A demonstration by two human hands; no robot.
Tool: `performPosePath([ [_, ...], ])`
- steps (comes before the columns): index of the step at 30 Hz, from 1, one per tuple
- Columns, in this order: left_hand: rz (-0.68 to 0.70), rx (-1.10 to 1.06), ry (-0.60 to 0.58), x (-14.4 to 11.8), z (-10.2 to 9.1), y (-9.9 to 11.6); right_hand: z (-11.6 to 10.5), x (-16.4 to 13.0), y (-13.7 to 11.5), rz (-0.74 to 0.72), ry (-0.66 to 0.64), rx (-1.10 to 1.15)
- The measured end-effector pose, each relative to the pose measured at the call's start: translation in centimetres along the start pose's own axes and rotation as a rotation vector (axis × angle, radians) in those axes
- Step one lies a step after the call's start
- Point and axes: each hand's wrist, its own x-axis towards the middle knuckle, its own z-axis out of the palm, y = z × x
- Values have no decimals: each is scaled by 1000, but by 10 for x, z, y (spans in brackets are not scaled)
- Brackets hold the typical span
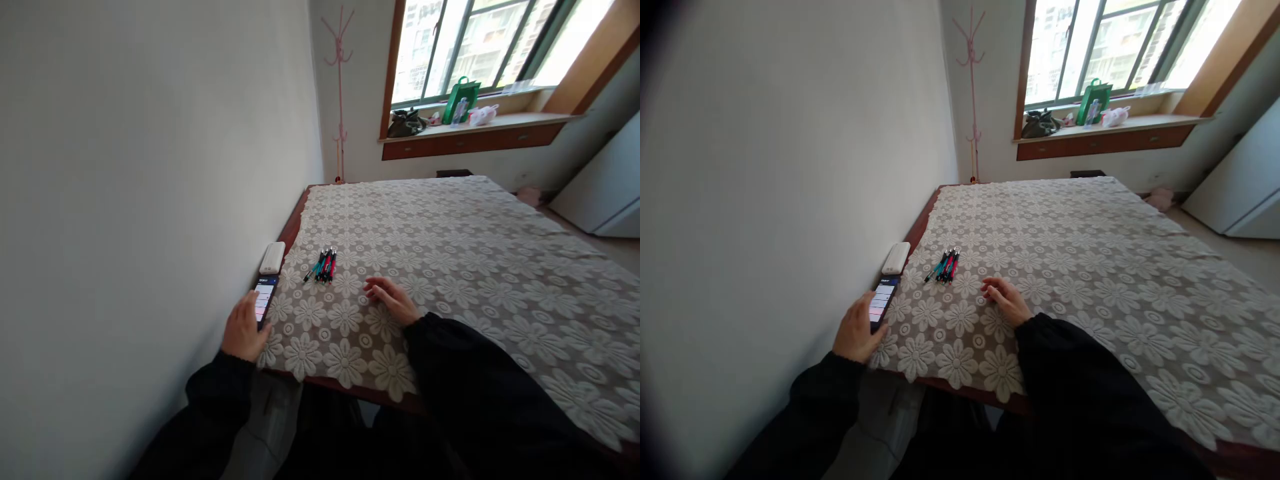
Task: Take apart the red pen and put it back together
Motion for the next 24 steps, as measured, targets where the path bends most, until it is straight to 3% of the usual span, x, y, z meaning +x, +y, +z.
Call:
performPosePath([
  [7, 357, -204, -378, 20, 8, 124, 3, 0, 1, 26, -2, 1],
  [10, 423, -265, -430, 52, 21, 171, 1, 1, 1, 48, 18, 101],
  [13, 395, -322, -460, 91, 40, 206, -7, 4, 0, 108, 92, 324],
  [16, 328, -321, -410, 122, 64, 225, -15, 7, 0, 140, 215, 492],
  [18, 307, -317, -353, 133, 81, 228, -17, 9, 2, 113, 286, 488],
  [21, 332, -347, -278, 133, 105, 220, -17, 9, 7, 24, 406, 275],
  [24, 353, -388, -295, 128, 123, 209, -16, 8, 10, -1, 408, 76],
])
